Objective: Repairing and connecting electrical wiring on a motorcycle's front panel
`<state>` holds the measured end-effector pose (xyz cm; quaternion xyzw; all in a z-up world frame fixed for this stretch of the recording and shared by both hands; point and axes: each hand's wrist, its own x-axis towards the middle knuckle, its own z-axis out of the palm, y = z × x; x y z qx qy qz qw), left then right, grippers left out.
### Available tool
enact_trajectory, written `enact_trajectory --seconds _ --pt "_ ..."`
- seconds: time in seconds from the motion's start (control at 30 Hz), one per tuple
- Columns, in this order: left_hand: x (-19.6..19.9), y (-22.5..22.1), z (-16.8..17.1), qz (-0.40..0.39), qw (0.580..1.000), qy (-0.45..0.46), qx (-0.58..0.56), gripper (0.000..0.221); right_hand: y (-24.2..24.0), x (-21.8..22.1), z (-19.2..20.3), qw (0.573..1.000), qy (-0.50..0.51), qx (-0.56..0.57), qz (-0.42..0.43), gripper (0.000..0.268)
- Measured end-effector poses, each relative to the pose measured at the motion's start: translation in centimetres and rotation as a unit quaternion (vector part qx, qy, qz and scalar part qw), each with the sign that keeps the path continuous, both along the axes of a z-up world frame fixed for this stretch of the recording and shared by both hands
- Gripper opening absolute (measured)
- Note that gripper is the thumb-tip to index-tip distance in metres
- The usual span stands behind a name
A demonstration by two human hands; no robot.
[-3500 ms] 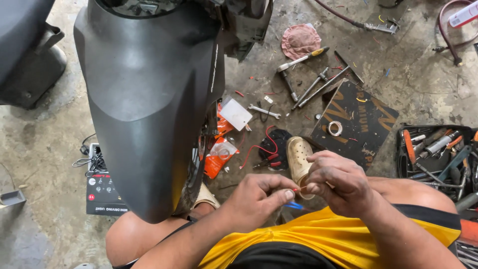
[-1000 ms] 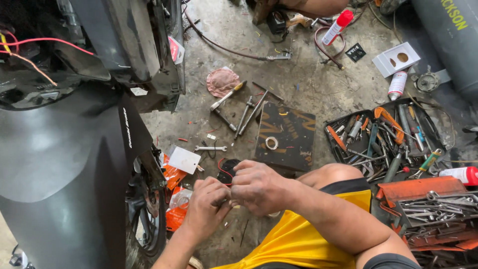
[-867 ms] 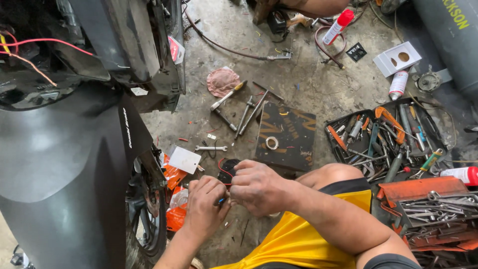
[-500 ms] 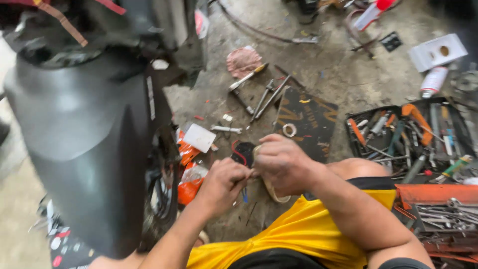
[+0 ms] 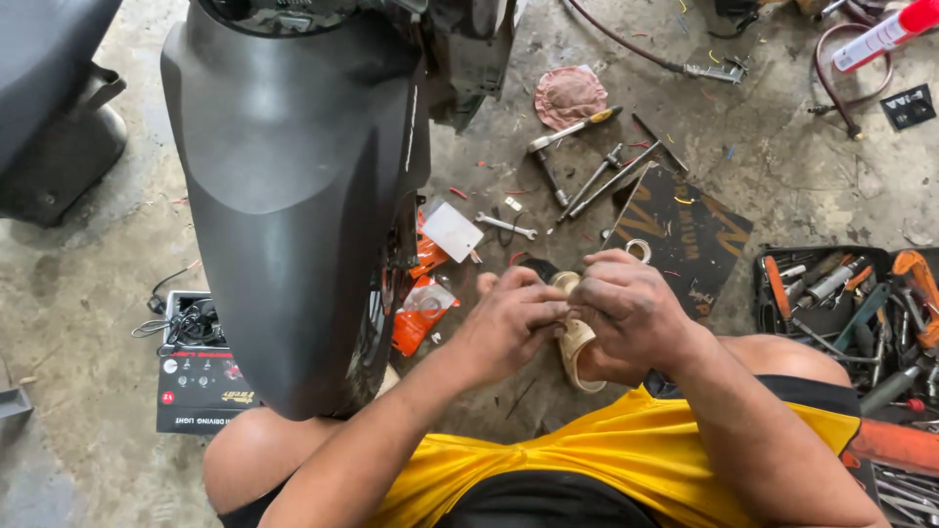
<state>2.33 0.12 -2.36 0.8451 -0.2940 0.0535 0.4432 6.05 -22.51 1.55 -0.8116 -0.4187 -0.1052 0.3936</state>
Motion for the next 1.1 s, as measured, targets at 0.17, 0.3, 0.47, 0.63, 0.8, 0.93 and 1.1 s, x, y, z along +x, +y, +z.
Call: enact_trajectory --seconds 0.17,0.3,0.47,0.63,0.8,0.93,1.1 --pt "0.7 0.0 0.2 0.042 0.996 -0.001 -0.080 0.011 0.5 0.2 1.6 1.000 0.001 0.004 -0.010 0.023" --pt "0.6 -0.6 0.0 0.104 0.990 -0.062 -0.076 0.036 0.6 -0.2 1.4 0.999 0.013 0.017 -0.028 0.024" --pt "0.5 -0.3 1.0 0.113 0.981 0.053 -0.148 0.043 -1.2 0.1 3.0 0.970 0.141 0.124 -0.156 0.019" --pt "1.6 0.6 0.6 0.208 0.861 0.358 -0.295 0.041 -6.3 3.2 2.9 0.914 0.239 0.251 -0.210 0.064" --pt "2.1 1.2 1.7 0.078 0.684 0.392 -0.611 0.039 -0.8 1.6 1.6 0.958 0.265 -0.086 0.064 0.049" --pt "1.6 2.3 5.4 0.020 0.749 0.322 -0.579 0.042 3.2 -0.9 -1.1 0.957 0.273 -0.025 0.100 0.023" --pt "-1.4 6.3 12.8 0.242 0.951 -0.151 -0.117 0.087 4.1 -1.6 0.4 0.991 0.100 0.059 -0.067 0.015"
